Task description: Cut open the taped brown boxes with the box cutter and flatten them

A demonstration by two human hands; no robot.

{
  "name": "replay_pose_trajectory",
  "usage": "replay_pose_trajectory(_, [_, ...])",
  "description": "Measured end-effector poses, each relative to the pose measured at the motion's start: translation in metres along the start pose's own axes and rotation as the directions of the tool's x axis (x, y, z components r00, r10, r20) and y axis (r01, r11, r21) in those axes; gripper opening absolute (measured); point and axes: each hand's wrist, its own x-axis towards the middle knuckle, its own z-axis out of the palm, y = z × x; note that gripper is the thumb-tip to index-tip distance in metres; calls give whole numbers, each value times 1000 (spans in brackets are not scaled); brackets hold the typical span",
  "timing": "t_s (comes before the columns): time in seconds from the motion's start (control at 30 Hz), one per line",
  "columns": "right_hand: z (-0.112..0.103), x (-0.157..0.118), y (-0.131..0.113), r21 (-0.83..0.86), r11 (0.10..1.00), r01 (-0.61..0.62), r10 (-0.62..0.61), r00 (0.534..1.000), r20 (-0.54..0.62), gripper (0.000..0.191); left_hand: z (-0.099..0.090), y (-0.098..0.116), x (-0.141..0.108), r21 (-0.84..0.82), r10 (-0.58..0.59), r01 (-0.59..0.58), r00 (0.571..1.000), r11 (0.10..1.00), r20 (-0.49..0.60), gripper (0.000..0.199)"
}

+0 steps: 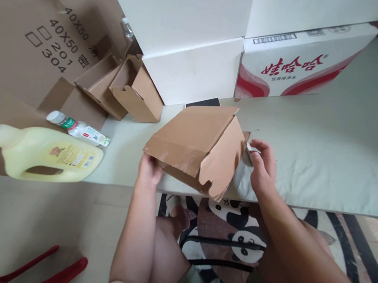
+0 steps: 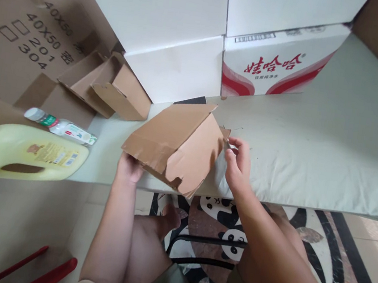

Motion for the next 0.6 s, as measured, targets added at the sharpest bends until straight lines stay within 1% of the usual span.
replay_pose_trajectory(0.07, [-2, 3, -1, 8, 1000, 9, -9, 1000, 12, 39, -7, 1, 2, -6, -18, 18, 1000, 1000, 20, 43])
replay_pose_trajectory(0.17, [-8, 8, -3, -7, 998, 66, -65, 996, 67, 45, -13, 1, 3, -4, -36, 37, 999, 999, 33, 38])
replay_pose_trajectory(0.23, [-13, 10, -3, -26, 996, 85, -84, 995, 62, 47, -16, 2, 4, 5, -52, 52, 998, 999, 34, 37])
replay_pose_trajectory(0.33, [-18, 13, -1, 8, 999, 50, -50, 999, -12, 48, -18, 5, 3, 20, -90, 89, 995, 996, 38, 36])
replay_pose_trajectory(0.4, [-19, 15, -2, 75, 997, 6, -6, 1000, -7, 49, -17, 6, 1, 33, -99, 98, 994, 995, 49, 35])
replay_pose_trajectory(0.43, [-20, 15, -4, 108, 994, -12, 9, 999, 35, 50, -16, 6, 0, 38, -102, 100, 993, 994, 55, 35])
replay_pose_trajectory(0.5, [-22, 14, -7, 138, 989, -44, 19, 984, 179, 52, -13, 5, -2, 51, -116, 112, 991, 992, 69, 34])
replay_pose_trajectory(0.57, [-25, 13, -11, 102, 993, -62, 27, 949, 314, 54, -10, 3, -4, 64, -138, 133, 987, 989, 77, 34])
replay_pose_trajectory(0.6, [-27, 13, -12, 76, 995, -67, 36, 934, 356, 55, -8, 3, -5, 69, -149, 144, 986, 987, 79, 35])
